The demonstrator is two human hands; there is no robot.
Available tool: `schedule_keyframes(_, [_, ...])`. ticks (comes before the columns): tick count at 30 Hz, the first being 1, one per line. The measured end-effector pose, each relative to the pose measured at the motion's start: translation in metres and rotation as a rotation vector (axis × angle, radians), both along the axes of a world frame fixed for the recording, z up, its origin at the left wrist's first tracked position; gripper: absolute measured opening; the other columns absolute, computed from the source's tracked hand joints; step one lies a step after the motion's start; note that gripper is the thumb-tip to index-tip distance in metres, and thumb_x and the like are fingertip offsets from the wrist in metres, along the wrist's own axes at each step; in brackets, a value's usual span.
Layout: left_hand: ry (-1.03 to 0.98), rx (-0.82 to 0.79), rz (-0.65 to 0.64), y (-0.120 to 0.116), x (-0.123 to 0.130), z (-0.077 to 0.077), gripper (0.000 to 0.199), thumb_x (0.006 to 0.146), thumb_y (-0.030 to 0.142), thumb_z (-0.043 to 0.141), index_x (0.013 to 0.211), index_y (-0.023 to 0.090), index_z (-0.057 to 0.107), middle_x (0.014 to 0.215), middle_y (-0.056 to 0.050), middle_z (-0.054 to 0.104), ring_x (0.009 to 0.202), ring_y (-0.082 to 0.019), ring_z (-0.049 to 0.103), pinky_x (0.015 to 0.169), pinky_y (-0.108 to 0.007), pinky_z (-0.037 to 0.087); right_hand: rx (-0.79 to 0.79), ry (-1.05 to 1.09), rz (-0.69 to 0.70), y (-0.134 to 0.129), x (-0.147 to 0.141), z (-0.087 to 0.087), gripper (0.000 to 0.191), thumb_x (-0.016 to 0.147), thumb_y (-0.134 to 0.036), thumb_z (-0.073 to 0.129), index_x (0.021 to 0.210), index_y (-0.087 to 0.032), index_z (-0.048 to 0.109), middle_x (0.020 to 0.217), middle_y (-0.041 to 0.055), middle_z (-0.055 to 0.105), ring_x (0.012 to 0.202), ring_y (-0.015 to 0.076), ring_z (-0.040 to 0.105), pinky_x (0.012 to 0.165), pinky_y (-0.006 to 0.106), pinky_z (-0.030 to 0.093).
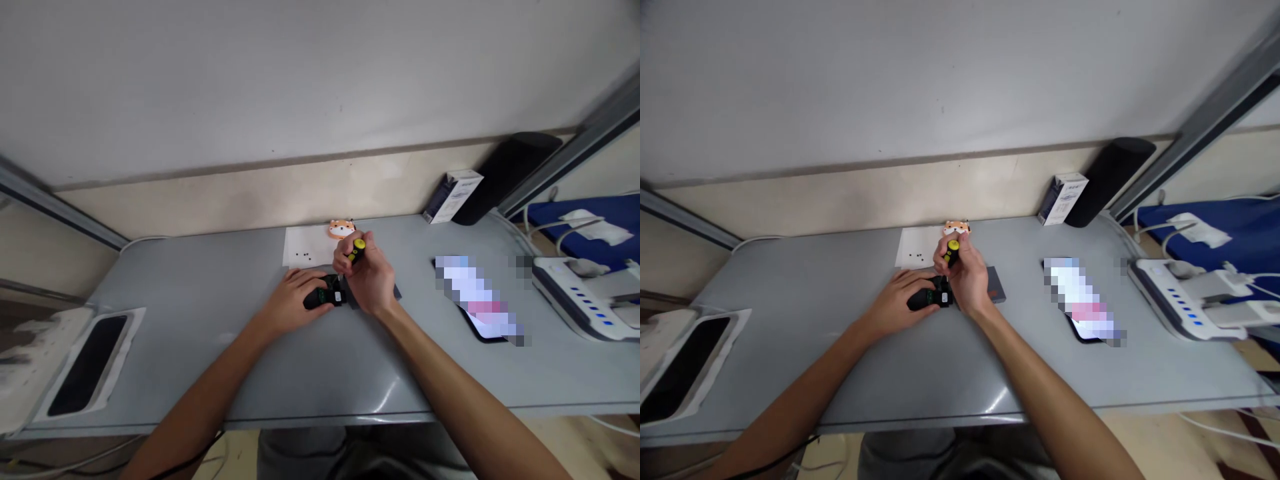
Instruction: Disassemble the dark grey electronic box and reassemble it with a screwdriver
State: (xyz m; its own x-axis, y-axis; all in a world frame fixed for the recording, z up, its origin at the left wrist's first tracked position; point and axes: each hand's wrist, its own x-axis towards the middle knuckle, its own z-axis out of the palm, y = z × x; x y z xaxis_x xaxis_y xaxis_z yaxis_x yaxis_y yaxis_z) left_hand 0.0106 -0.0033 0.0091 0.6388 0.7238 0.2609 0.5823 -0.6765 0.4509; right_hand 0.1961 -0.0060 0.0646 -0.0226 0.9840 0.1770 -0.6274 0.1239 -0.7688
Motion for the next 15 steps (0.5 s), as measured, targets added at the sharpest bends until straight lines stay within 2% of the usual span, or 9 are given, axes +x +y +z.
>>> schedule_keyframes(9, [0.001, 0.052, -0.037, 0.0020, -0.0009, -0.0001, 0.023, 0.095, 0.039, 0.073, 0.112, 0.024, 0.071, 0.134, -0.007, 0.073, 0.124, -0.025, 0.068, 0.110, -0.045, 0.046, 0.007, 0.001, -0.014, 0.0013, 0.0001, -0.0023, 0.048, 0.093, -0.066, 0.063, 0.071, -0.023, 0.054, 0.064, -0.0032, 0.036, 0.054, 0.0126, 0.032, 0.054, 0.029, 0.031])
schedule_keyframes(15, [-0.009, 0.116, -0.044, 0.0043, -0.0010, -0.0020, 0.021, 0.095, 0.040, 0.074, 0.109, 0.024, 0.072, 0.132, -0.007, 0.074, 0.120, -0.025, 0.071, 0.108, -0.045, 0.047, 0.021, -0.038, -0.001, -0.0002, -0.0036, 0.0002, 0.056, 0.093, -0.074, 0.057, 0.070, -0.023, 0.051, 0.061, -0.0030, 0.036, 0.053, 0.0126, 0.030, 0.052, 0.030, 0.028])
